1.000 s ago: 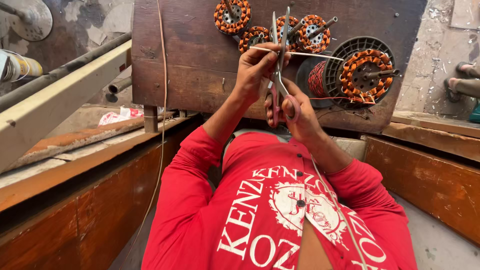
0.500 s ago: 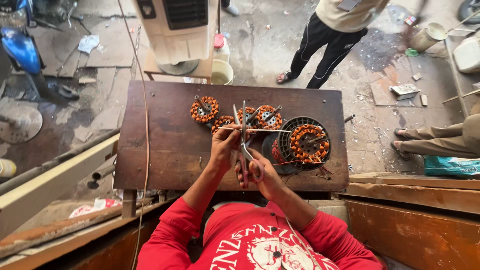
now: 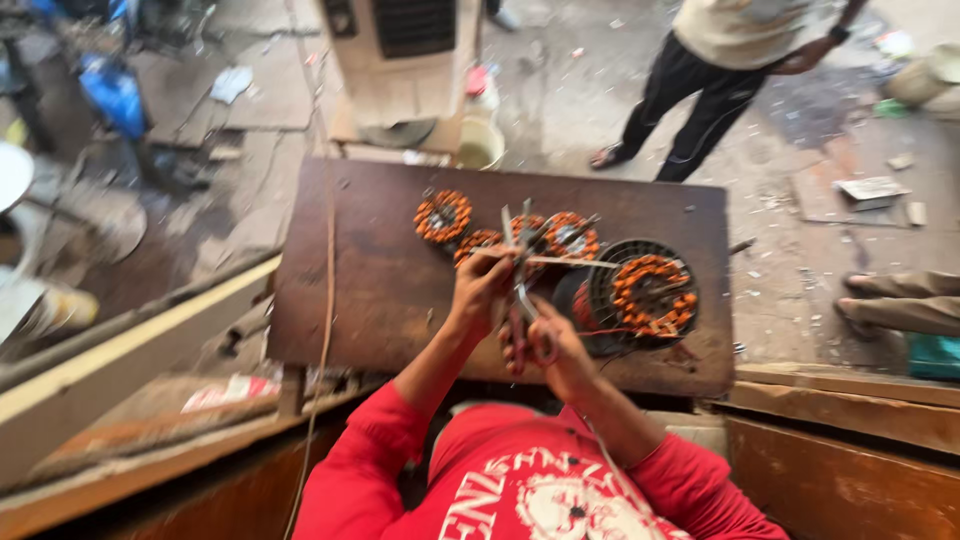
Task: The person winds copper wire onto motor stators, cuts the wire with scissors, and secures the ends with white tape. They handle multiple stators on a wooden workbench, repeating the winding and taping steps.
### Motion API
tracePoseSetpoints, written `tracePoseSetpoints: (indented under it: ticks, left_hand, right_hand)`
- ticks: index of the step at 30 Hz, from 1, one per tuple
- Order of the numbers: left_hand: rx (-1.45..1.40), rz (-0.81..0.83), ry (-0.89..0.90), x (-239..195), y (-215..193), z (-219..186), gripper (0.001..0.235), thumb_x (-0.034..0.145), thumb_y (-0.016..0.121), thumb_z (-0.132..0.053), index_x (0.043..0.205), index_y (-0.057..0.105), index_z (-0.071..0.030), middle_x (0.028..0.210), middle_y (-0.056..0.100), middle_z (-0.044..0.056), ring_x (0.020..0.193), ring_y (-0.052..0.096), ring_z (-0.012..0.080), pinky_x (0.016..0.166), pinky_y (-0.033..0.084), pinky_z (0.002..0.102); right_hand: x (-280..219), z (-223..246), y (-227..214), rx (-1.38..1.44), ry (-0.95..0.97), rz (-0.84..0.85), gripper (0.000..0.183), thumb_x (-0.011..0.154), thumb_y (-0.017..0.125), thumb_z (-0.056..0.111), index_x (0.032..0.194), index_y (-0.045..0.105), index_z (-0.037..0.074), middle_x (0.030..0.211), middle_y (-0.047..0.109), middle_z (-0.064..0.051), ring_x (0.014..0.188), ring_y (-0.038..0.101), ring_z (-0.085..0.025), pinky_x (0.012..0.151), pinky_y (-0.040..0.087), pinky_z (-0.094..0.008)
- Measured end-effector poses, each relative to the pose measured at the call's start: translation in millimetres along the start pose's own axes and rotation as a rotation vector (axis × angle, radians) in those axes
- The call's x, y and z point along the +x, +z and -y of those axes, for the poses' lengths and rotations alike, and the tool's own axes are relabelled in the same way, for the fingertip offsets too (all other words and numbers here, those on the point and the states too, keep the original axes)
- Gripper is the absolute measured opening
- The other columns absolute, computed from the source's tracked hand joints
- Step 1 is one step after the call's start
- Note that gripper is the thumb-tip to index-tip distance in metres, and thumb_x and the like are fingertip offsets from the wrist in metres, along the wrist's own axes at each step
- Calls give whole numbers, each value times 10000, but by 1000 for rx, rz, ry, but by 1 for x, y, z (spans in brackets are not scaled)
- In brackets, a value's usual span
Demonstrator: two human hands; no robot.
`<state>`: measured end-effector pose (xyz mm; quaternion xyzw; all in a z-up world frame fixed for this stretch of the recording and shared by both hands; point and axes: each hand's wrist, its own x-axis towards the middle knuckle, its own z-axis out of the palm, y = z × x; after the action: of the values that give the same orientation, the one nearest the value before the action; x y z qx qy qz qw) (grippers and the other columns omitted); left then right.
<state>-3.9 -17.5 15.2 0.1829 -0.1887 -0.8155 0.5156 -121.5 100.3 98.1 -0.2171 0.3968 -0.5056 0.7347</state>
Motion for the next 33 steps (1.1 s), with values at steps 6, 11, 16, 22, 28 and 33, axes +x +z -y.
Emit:
tracePoseSetpoints:
  ticks: [6, 11, 16, 22, 28, 33]
  left_hand:
    - [-50, 90, 13, -17, -14, 11, 135, 1035, 635, 0, 1156, 684, 34, 1078, 738, 171, 998, 728, 258, 921, 595, 383]
    - [-77, 123, 24, -14, -7, -2, 153, 1024, 646, -23, 1160, 691, 29, 1089, 748, 176, 1013, 740, 257, 937, 596, 380]
    - [-111, 150, 65, -15, -3, 1, 153, 1031, 671, -23, 1174, 695, 26, 1102, 747, 178, 1018, 738, 261, 942, 597, 390]
    - [-48, 115, 69, -16, -11, 1, 140, 1004, 683, -41, 1135, 691, 8, 1118, 755, 162, 1025, 740, 251, 951, 599, 383]
    - [114, -10, 26, -7, -2, 6, 132, 991, 715, -66, 1096, 682, 9, 1070, 732, 138, 989, 735, 246, 901, 609, 386]
    - [-15, 15, 133, -19, -7, -12, 125, 1019, 698, -59, 1117, 668, 12, 1197, 719, 167, 1101, 712, 265, 1000, 580, 384]
  right_hand:
    - [-11, -11, -11, -52, -28, 71, 854, 936, 749, 514, 1500, 389, -18, 1084, 666, -123, 887, 682, -200, 723, 590, -335]
    - [-8, 1, 5, -64, -38, 84, 1023, 803, 792, 626, 1536, 382, 42, 1052, 666, -96, 855, 672, -167, 690, 580, -316]
    - [-9, 3, 9, -64, -60, 97, 1031, 798, 796, 629, 1532, 382, 35, 1058, 670, -100, 852, 672, -163, 672, 574, -309]
    - [-10, -4, -1, -41, -40, 74, 964, 824, 787, 560, 1546, 375, 72, 1055, 669, -107, 830, 669, -166, 663, 578, -328]
    - [-8, -15, -16, 92, 16, -21, 716, 967, 665, 335, 1560, 374, 60, 977, 663, -118, 696, 651, -177, 567, 566, -326]
    - [-40, -36, -22, -28, -49, 55, 751, 951, 709, 228, 1605, 372, 75, 990, 635, -82, 726, 626, -155, 587, 530, -290]
